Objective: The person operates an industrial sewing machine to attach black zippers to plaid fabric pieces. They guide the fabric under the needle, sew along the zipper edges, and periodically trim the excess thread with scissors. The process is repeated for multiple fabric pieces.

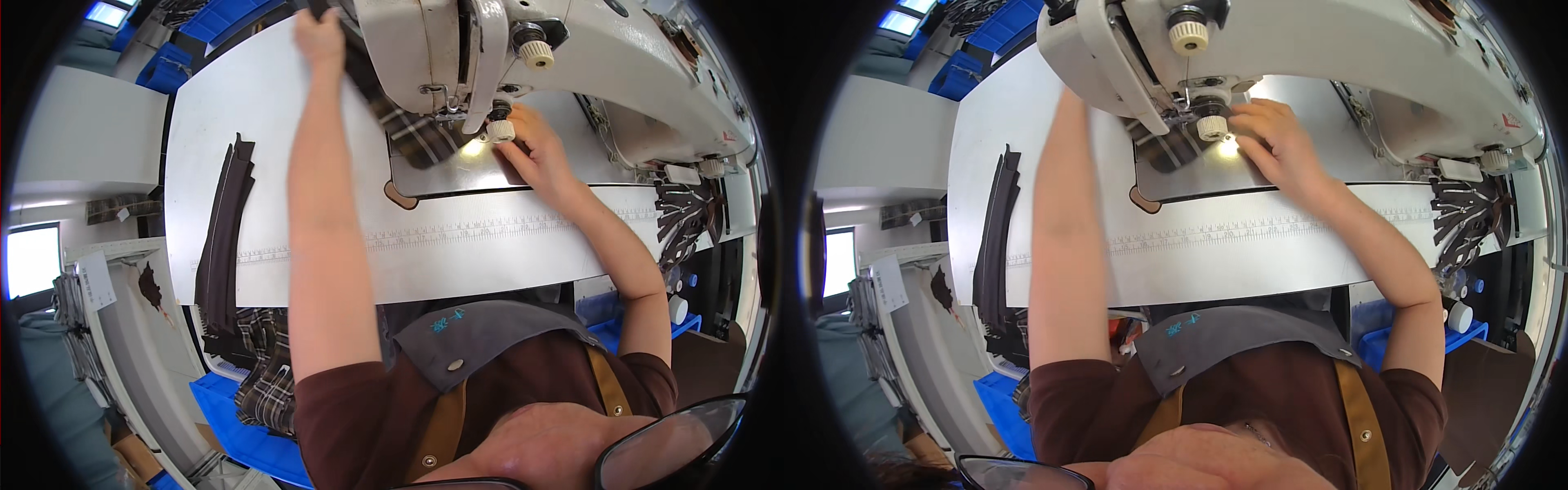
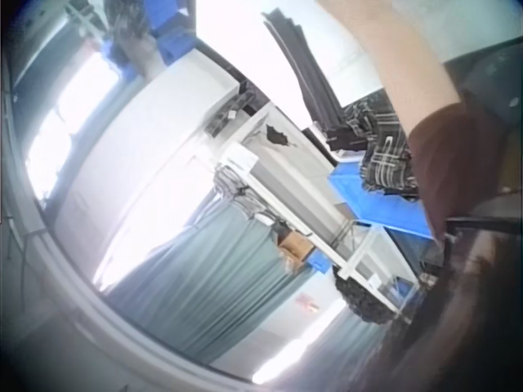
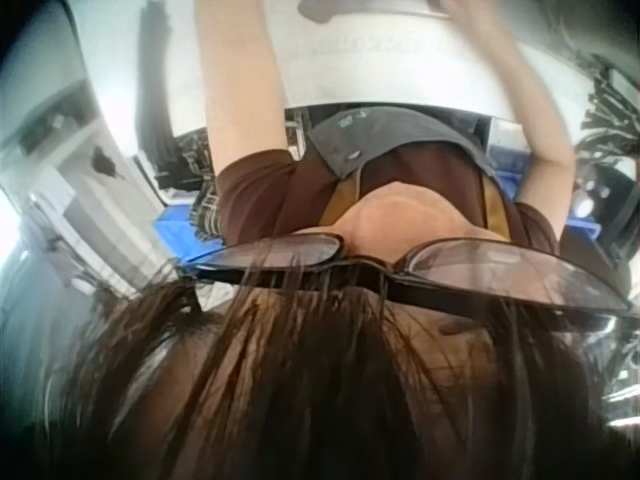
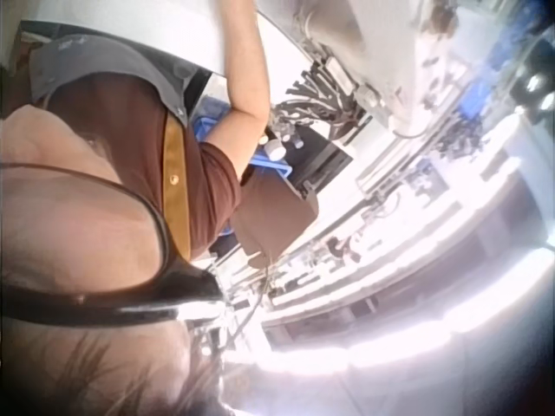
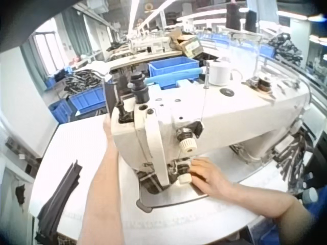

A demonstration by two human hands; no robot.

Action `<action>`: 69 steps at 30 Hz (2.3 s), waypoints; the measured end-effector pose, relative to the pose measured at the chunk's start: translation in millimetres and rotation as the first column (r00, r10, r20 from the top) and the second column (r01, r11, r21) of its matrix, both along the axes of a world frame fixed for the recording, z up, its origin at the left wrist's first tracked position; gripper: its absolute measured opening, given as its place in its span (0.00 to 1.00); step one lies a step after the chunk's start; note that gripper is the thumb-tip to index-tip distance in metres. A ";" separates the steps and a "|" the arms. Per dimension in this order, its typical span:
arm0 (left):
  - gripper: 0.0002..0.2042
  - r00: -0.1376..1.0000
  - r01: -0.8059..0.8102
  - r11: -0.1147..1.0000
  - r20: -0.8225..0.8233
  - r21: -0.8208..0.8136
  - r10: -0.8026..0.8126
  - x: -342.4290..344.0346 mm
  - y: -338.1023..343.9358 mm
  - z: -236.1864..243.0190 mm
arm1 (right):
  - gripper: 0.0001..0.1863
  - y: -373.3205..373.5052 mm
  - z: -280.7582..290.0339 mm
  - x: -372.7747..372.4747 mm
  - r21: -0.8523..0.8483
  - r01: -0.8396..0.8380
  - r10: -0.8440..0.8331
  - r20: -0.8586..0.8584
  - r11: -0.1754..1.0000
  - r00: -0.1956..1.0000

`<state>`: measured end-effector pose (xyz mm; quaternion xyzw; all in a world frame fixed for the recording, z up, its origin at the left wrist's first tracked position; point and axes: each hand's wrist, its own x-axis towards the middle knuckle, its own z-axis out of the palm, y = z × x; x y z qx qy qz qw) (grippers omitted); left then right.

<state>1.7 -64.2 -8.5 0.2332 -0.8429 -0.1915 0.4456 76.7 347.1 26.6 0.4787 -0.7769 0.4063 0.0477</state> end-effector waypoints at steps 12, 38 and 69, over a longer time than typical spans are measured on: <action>0.17 0.913 0.303 -0.306 -0.367 0.902 -0.177 405.6 228.1 55.2 | 0.31 -11.5 9.9 32.4 0.248 0.073 0.022 -0.361 0.966 0.932; 0.44 0.558 0.718 0.696 0.610 -0.014 -0.563 309.9 308.6 34.8 | 0.07 -49.5 52.8 32.0 0.602 -0.291 0.659 -0.583 0.743 0.476; 0.09 0.790 0.582 0.789 0.368 -0.198 -0.491 168.7 178.0 31.5 | 0.05 -27.5 -0.2 19.8 0.117 -0.158 0.190 -0.369 0.981 0.910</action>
